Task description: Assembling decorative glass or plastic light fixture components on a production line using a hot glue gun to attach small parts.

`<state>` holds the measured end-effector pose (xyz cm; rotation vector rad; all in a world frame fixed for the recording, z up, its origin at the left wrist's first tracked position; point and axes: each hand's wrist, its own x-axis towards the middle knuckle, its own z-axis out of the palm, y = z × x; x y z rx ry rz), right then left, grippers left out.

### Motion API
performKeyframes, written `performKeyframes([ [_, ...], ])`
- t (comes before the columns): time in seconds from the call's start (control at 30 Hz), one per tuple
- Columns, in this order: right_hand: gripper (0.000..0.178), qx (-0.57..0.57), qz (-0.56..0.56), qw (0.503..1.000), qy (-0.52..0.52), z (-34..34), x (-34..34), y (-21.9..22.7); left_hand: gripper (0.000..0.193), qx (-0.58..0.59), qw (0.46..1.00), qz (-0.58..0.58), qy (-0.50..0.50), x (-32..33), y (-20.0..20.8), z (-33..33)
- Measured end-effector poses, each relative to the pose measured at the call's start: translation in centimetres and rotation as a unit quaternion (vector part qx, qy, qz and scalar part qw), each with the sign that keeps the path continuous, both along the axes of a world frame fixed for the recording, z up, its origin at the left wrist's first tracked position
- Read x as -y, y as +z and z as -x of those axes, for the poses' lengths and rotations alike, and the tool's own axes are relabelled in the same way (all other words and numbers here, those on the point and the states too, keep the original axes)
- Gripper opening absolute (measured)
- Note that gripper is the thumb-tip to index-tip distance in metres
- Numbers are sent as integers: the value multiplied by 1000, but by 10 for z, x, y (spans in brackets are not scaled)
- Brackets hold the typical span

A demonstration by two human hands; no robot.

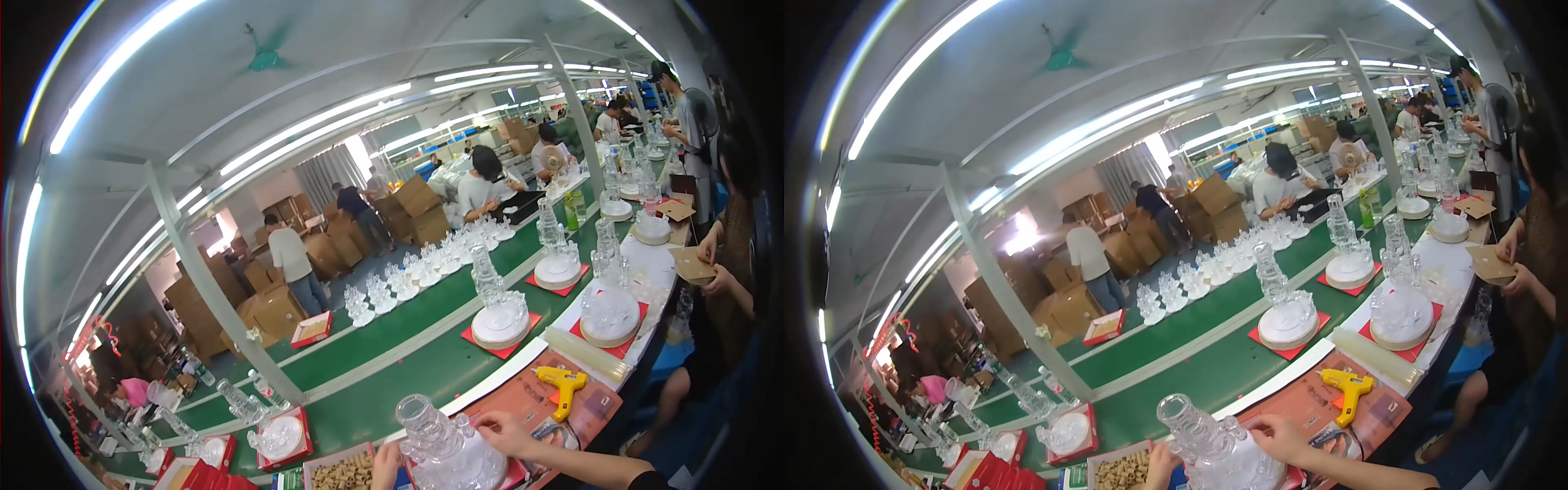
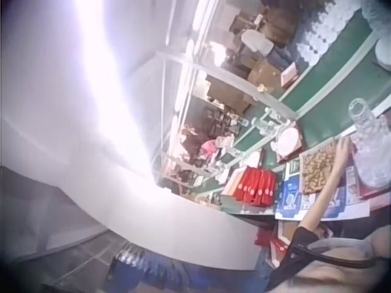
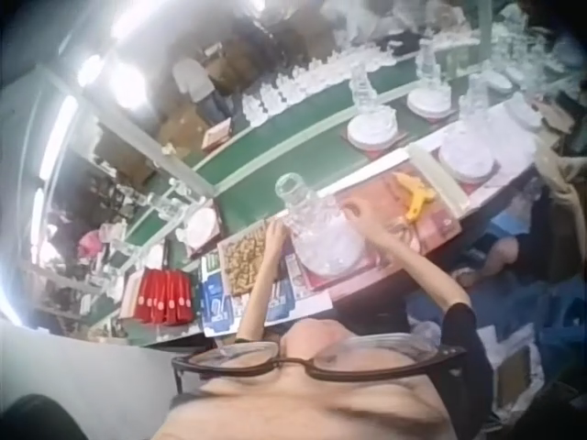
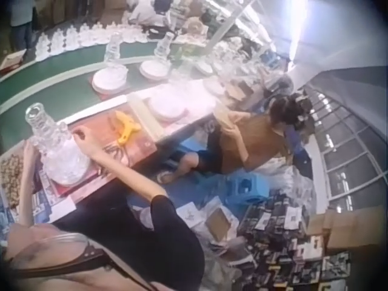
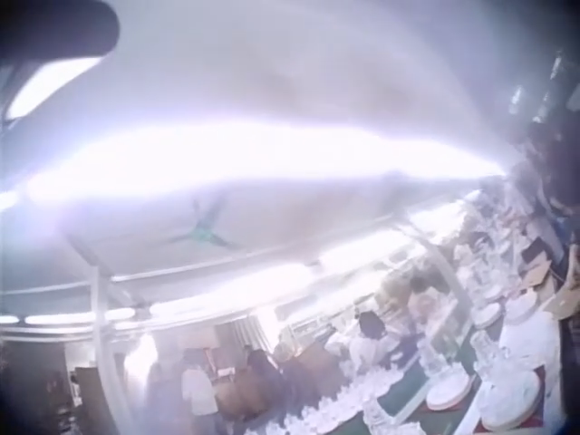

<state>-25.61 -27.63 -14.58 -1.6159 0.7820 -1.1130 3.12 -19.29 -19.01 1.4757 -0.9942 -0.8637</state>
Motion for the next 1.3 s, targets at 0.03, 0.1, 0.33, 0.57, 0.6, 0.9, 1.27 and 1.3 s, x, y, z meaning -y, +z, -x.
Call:
performKeyframes([
  [0.03,23,20,15,1000,1,-10,7,-8,16,62,998,4,-5,0,-8,-3],
  [0.1,29,-81,48,995,23,-25,36,-52,21,148,987,15,-59,12,-47,-20],
  [0.33,51,-235,173,933,209,-64,64,-113,38,319,878,-49,-353,30,-23,-41],
  [0.57,68,-472,188,843,177,-74,79,-159,38,295,900,-73,-311,54,-58,-43],
  [0.6,49,-423,238,863,139,-73,77,-156,38,294,901,-82,-309,57,-63,-45],
  [0.9,55,-297,246,901,197,-68,79,-133,35,-91,951,-77,-285,38,-42,-16],
  [1.27,29,-176,54,982,36,73,-43,53,26,97,994,55,5,-113,77,27],
  [1.3,37,-168,76,981,51,88,-48,64,26,150,986,59,33,-124,104,32],
])
